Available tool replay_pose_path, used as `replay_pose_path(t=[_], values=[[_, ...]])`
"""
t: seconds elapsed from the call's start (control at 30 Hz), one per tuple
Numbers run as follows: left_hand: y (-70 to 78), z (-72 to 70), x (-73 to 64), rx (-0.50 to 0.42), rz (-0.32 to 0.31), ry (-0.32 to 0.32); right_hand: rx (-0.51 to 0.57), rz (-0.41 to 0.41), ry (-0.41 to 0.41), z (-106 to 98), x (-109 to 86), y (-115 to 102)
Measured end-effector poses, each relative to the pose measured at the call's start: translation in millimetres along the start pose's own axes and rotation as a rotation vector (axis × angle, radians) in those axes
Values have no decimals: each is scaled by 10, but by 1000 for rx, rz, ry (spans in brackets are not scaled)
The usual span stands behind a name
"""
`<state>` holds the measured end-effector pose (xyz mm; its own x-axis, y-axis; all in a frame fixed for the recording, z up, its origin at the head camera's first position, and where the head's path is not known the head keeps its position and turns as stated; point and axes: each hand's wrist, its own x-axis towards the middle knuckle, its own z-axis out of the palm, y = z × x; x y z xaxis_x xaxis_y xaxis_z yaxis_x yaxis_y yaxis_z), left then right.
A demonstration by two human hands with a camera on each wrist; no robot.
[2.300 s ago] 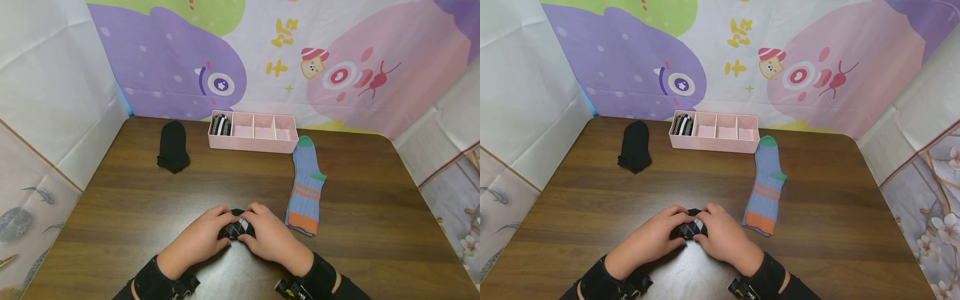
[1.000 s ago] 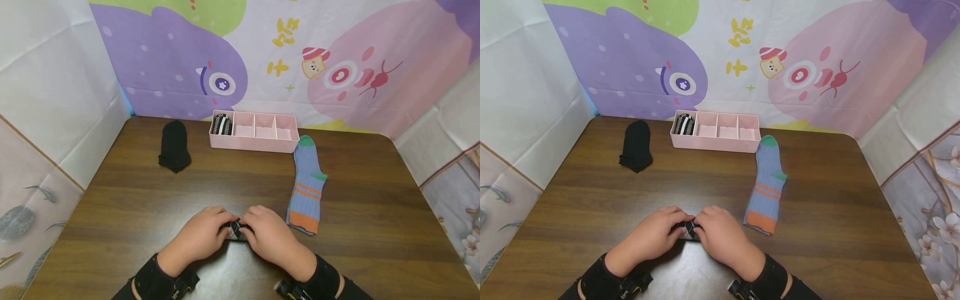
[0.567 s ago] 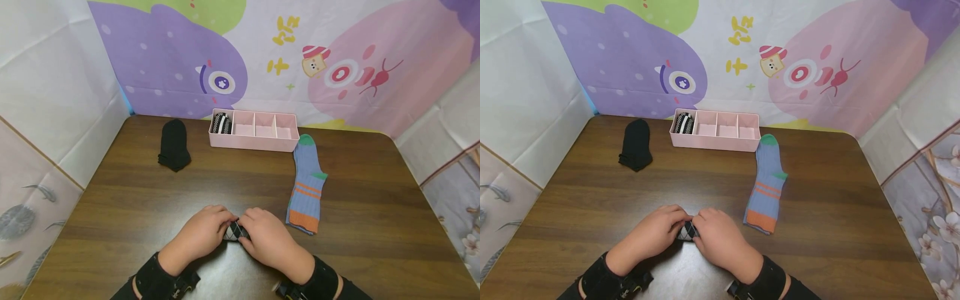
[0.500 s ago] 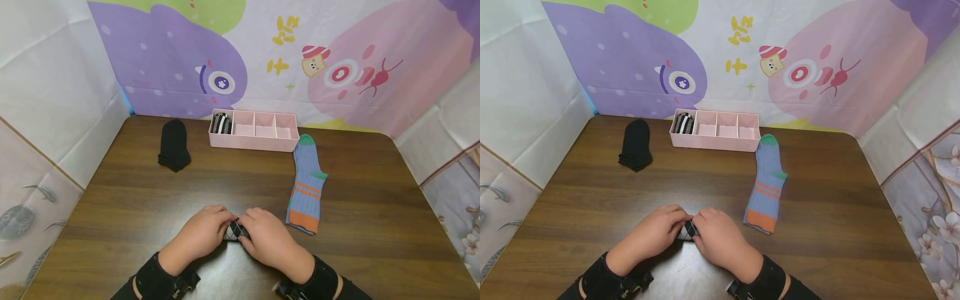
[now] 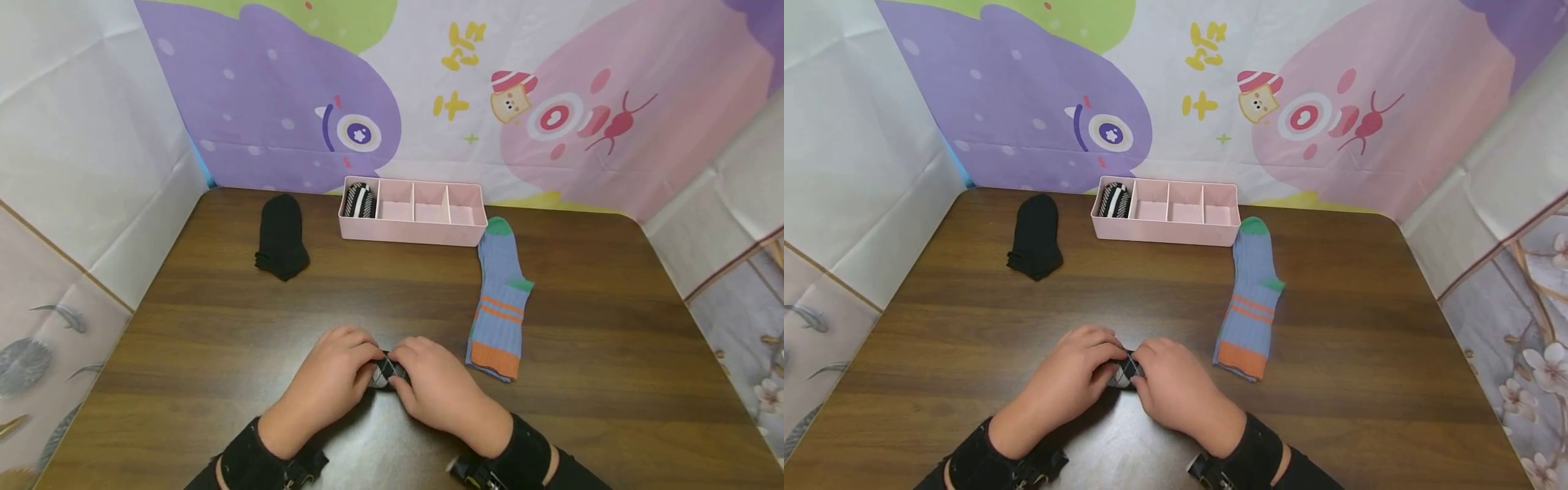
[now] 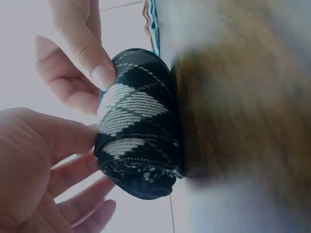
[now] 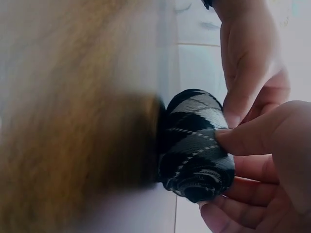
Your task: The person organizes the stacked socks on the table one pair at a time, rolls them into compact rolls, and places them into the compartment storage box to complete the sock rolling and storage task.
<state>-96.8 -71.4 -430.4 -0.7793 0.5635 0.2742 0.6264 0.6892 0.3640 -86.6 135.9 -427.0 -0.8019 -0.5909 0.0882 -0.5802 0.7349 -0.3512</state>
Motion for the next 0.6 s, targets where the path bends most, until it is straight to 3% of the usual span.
replay_pose_path(t=[0.23, 0.4, 0.6], values=[[-7, -6, 0, 3, 8, -98, 49, 52, -11, 24, 18, 56], [-33, 16, 10, -15, -24, -115, 26, 55, -5, 30, 18, 66], [-29, 17, -4, -13, -83, -98, -12, 40, 113, 37, 29, 29]])
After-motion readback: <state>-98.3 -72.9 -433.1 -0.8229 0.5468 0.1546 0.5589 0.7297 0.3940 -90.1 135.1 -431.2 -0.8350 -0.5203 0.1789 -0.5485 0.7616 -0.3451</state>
